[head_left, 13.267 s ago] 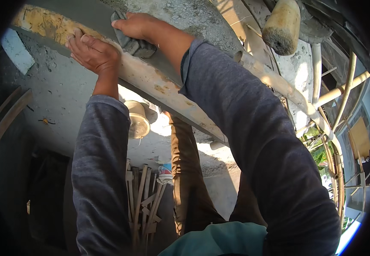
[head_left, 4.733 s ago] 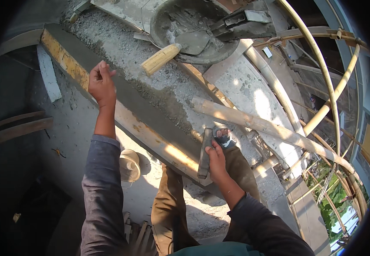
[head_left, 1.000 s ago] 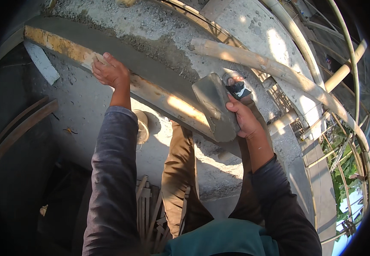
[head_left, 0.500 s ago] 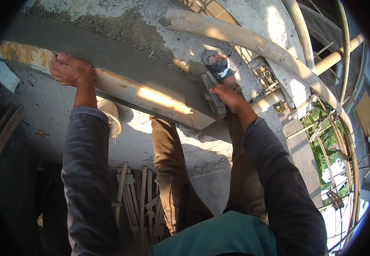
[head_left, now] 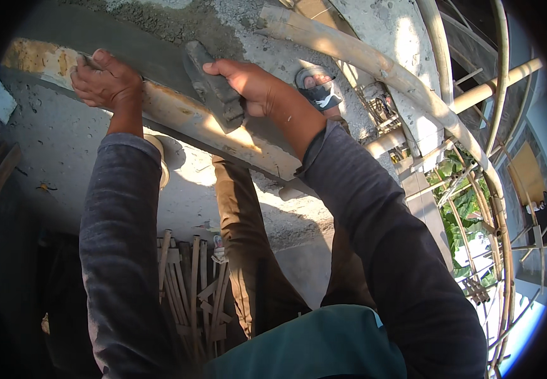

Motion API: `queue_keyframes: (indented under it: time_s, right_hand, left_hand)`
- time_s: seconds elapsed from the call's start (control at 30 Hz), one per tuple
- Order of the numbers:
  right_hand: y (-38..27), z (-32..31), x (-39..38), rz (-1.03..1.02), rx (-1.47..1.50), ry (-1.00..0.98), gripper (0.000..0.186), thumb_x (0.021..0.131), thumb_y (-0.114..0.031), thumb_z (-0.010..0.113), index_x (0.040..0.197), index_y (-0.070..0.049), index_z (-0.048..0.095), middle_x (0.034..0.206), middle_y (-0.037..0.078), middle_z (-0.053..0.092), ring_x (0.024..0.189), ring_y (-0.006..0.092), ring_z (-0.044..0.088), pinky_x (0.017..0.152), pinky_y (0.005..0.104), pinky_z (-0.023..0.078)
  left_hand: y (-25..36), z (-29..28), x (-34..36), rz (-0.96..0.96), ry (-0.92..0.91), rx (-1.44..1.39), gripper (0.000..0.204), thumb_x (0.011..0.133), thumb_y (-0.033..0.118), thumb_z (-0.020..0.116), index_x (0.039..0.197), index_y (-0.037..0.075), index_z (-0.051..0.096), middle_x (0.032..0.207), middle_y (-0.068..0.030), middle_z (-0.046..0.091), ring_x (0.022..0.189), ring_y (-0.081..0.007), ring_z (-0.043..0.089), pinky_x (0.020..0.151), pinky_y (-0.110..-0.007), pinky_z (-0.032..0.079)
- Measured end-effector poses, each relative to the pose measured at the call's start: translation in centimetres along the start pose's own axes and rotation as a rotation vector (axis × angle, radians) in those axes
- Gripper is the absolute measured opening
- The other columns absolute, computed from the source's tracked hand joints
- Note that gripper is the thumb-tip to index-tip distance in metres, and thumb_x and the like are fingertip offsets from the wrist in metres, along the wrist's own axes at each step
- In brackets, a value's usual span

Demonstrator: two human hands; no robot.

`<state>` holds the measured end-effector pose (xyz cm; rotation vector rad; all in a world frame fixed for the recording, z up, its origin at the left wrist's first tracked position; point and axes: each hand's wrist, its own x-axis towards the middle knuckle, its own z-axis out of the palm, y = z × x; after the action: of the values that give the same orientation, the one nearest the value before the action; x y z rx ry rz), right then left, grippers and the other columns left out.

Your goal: Smoothing a cement ledge using a hand float while standing on scaffolding.

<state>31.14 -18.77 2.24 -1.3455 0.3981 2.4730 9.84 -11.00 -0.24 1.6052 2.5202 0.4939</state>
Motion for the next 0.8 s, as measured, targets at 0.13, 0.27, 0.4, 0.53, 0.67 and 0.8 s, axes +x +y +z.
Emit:
queue_keyframes:
  time_s: [0.13,0.27,0.4,0.53,0.67,0.8]
  right_hand:
    - [1.9,-5.0,-1.9,0.02,-0.035,0.008,0.041,0.091,-0.035,0.058,0.121,-0.008,0.054,0.105,0.008,0.063,0.091,0.0185,0.063,0.081,0.035,0.053]
    - [8.3,-14.6,-6.9,0.168,-0.153,0.317,0.037,0.091,-0.036,0.056,0.119,-0.011,0.054,0.105,0.005,0.063,0.09,0.0172,0.063,0.079,0.0321,0.052]
    - [14.2,-17.0,-9.5,0.287,-0.28,0.519,0.036,0.09,-0.033,0.057,0.119,-0.012,0.054,0.102,0.004,0.062,0.087,0.0162,0.062,0.078,0.0331,0.051]
    - [12.7,-13.1,-7.2,0.181,-0.141,0.484,0.046,0.087,-0.033,0.06,0.123,-0.008,0.051,0.102,0.004,0.06,0.092,0.0152,0.059,0.078,0.0345,0.048]
    - [5.5,-3.5,-4.3,-0.001,-0.105,0.212,0.037,0.089,-0.029,0.06,0.119,-0.009,0.052,0.102,0.004,0.059,0.089,0.0135,0.058,0.076,0.0344,0.051]
    - [3.2,-4.3,-3.8,0.009,-0.102,0.093,0.038,0.09,-0.03,0.06,0.121,-0.008,0.052,0.103,0.004,0.06,0.09,0.0147,0.06,0.079,0.035,0.051]
  left_hand:
    - [-0.8,-1.0,0.5,0.023,0.01,0.01,0.073,0.091,0.06,0.033,0.135,0.002,0.043,0.142,-0.0203,0.034,0.137,-0.0354,0.022,0.11,-0.051,0.014]
    - [-0.3,-0.3,0.3,0.029,0.007,-0.002,0.074,0.091,0.061,0.033,0.134,0.002,0.043,0.142,-0.0209,0.034,0.137,-0.0355,0.022,0.11,-0.051,0.014]
    - [-0.3,-0.3,0.0,0.036,0.004,-0.012,0.074,0.091,0.061,0.033,0.134,0.001,0.044,0.141,-0.0218,0.035,0.137,-0.0353,0.022,0.11,-0.052,0.013]
    - [0.4,-0.6,0.4,0.033,-0.009,-0.025,0.074,0.091,0.061,0.034,0.134,0.001,0.044,0.14,-0.022,0.036,0.137,-0.035,0.021,0.11,-0.051,0.012]
    - [-0.4,-0.7,0.4,0.046,-0.007,-0.014,0.075,0.091,0.062,0.033,0.134,0.001,0.043,0.141,-0.0216,0.035,0.138,-0.0348,0.021,0.11,-0.051,0.012]
    - [-1.0,-0.6,0.1,0.037,0.01,-0.004,0.073,0.091,0.061,0.033,0.134,0.003,0.044,0.141,-0.0205,0.035,0.138,-0.0346,0.02,0.111,-0.051,0.012]
